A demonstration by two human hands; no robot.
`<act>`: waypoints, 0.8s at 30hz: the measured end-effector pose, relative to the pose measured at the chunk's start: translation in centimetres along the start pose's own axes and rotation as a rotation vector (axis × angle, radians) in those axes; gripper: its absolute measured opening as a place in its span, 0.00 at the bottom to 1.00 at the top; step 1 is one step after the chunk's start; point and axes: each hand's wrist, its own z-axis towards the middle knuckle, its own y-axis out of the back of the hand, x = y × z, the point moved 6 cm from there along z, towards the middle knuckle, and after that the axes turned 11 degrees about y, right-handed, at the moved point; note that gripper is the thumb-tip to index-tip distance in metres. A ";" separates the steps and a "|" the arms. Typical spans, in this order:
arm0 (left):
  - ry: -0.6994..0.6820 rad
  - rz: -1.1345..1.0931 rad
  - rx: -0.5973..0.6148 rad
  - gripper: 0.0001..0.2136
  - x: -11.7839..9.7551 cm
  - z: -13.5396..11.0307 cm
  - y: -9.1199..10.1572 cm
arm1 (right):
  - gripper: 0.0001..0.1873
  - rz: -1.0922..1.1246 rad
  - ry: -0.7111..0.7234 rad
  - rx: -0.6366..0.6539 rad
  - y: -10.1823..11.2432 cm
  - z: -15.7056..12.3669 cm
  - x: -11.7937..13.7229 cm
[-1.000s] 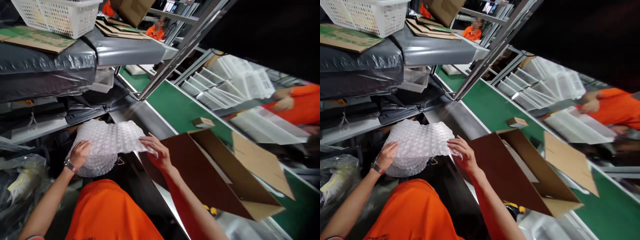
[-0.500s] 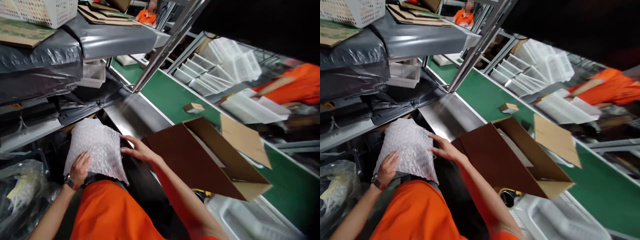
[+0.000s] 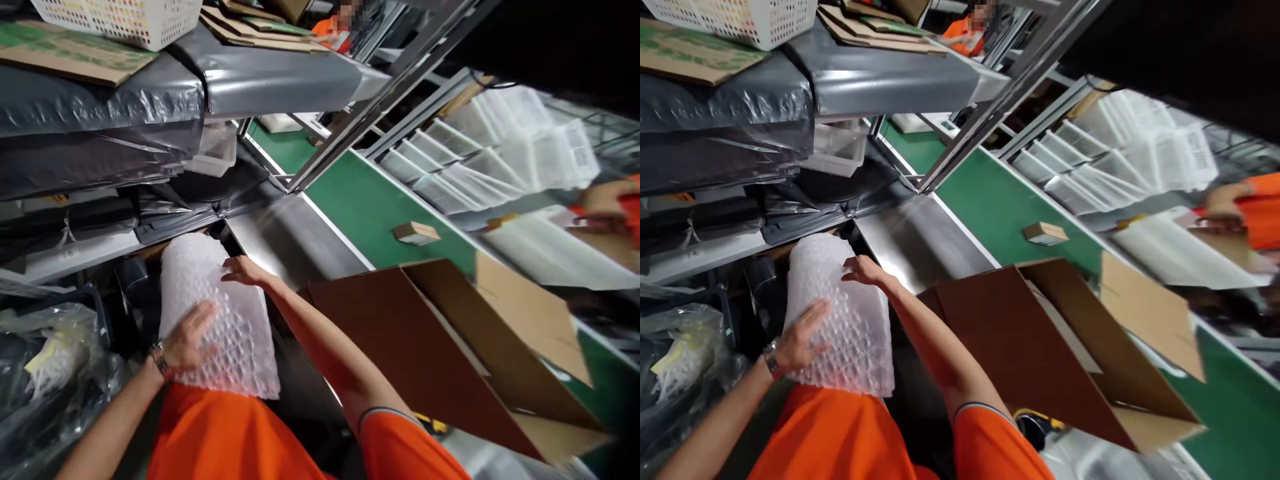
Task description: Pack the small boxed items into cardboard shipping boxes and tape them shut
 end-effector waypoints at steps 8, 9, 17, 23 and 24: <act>0.602 -0.046 0.118 0.24 14.3 13.5 5.7 | 0.25 0.087 0.054 -0.109 3.9 -5.3 0.7; 0.602 -0.056 0.136 0.22 14.7 14.1 5.5 | 0.26 0.091 0.003 -0.125 4.4 -5.8 0.4; 0.642 -0.135 0.218 0.15 16.1 14.7 3.4 | 0.15 -0.083 -0.385 -0.078 5.6 -6.5 -1.3; 0.636 -0.190 0.187 0.15 16.1 14.4 2.6 | 0.29 -0.126 -0.245 -0.033 2.2 0.6 3.5; 0.627 -0.194 0.179 0.15 16.0 14.4 2.5 | 0.24 -0.136 -0.234 -0.024 1.2 1.8 4.3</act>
